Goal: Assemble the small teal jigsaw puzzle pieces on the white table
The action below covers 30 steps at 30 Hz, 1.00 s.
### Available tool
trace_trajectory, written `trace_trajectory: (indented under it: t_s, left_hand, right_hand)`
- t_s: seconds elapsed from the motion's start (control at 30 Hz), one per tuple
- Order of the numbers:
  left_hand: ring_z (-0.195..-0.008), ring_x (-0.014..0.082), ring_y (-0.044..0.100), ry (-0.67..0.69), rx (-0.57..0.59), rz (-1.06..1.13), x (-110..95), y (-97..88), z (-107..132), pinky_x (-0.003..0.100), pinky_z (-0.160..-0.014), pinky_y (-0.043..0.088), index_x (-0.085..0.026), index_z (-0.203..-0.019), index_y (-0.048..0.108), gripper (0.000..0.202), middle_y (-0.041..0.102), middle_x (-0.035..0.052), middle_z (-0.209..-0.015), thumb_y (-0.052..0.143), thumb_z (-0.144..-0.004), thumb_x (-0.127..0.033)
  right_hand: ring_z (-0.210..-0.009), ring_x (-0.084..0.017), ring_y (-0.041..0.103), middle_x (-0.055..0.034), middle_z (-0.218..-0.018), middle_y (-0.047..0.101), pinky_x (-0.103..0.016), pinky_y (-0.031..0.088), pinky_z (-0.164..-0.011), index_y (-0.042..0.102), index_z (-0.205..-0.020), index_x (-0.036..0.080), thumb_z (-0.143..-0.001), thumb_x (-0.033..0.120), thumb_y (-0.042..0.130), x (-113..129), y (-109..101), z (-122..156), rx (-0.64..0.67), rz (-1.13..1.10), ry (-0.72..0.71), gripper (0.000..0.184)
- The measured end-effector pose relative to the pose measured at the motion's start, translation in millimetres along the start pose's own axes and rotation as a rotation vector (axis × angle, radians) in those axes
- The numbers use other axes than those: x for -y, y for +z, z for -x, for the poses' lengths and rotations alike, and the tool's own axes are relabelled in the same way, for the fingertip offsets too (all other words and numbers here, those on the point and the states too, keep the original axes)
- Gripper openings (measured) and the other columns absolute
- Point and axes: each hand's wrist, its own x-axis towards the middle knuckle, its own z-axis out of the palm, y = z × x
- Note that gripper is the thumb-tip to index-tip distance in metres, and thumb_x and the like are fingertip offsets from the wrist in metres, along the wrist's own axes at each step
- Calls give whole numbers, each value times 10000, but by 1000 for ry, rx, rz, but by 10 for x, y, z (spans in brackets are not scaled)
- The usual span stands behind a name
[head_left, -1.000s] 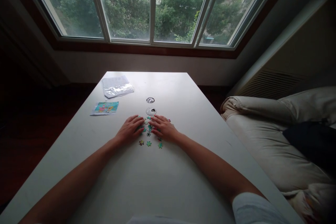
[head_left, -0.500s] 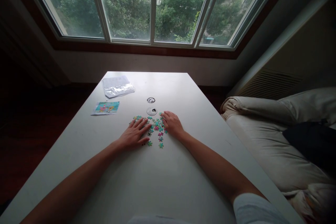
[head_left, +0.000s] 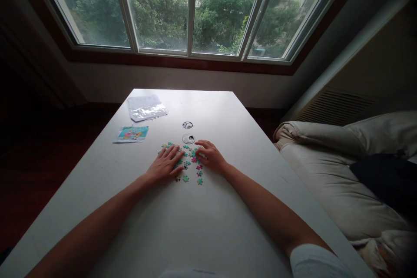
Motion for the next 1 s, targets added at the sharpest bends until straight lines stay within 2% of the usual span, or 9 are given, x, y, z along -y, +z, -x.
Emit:
trace_trajectory:
  t_s: [0.07, 0.2, 0.3, 0.47, 0.6, 0.73, 0.83, 1.0]
  left_hand:
    - [-1541, 311, 181, -16, -4, 3, 19, 7, -2, 549, -1241, 138, -354, -1587, 277, 635, 232, 41, -1671, 391, -1008, -590]
    - [-1534, 298, 204, -17, -23, 25, 52, 11, -5, 533, -1246, 174, -348, -1564, 338, 604, 259, 37, -1662, 414, -1007, -568]
    - [-1524, 291, 236, -7, -48, 51, 52, -16, -8, 519, -1249, 203, -322, -1544, 385, 579, 284, 44, -1651, 435, -1008, -535]
    - [-1501, 285, 292, 10, -67, 81, 24, -81, -22, 515, -1239, 252, -292, -1519, 429, 538, 347, 60, -1621, 449, -1014, -477]
    - [-1465, 283, 348, 5, -120, 92, 14, -104, -36, 507, -1223, 289, -284, -1462, 500, 473, 411, 59, -1582, 466, -1013, -426]
    - [-1357, 280, 460, -69, -227, 89, 41, -106, -47, 488, -1169, 358, -258, -1354, 594, 382, 542, 72, -1455, 486, -1002, -362]
    - [-1202, 262, 550, -149, -295, 103, 102, -108, -50, 444, -1061, 446, -254, -1240, 660, 318, 636, 71, -1274, 484, -976, -249]
    - [-1037, 247, 582, -245, -349, 125, 218, -114, -54, 402, -932, 478, -263, -1124, 703, 328, 681, 54, -1059, 475, -922, -141]
  right_hand:
    - [-1382, -254, 447, -50, -1407, 586, -477, 375, -1147, 704, -958, 265, -891, 291, 665, 8, -6, -3, 26, -8, -49, 82]
    - [-1383, -296, 447, -83, -1432, 562, -518, 376, -1143, 688, -1018, 261, -851, 385, 729, 13, -1, -4, 30, -17, -93, 213]
    - [-1380, -308, 451, -81, -1441, 555, -534, 379, -1140, 691, -1038, 269, -838, 376, 740, 16, 27, 4, 31, -15, -116, 232]
    - [-1373, -294, 462, -69, -1433, 563, -527, 398, -1128, 706, -983, 273, -875, 331, 694, 1, 90, 8, 24, -1, -121, 123]
    - [-1362, -288, 473, -69, -1418, 575, -515, 412, -1120, 712, -997, 274, -887, 324, 685, -13, 107, 0, 15, -8, -112, 125]
    - [-1355, -279, 484, -66, -1420, 575, -505, 406, -1123, 719, -1095, 303, -914, 360, 664, -1, 95, 0, 23, -24, -132, 198]
    - [-1372, -279, 470, -54, -1430, 572, -507, 398, -1125, 728, -1115, 322, -925, 364, 655, 5, 84, 1, 57, -38, -148, 207]
    - [-1392, -287, 449, -52, -1452, 556, -515, 380, -1135, 734, -1070, 311, -903, 345, 689, -28, 90, -11, 99, -77, -134, 176]
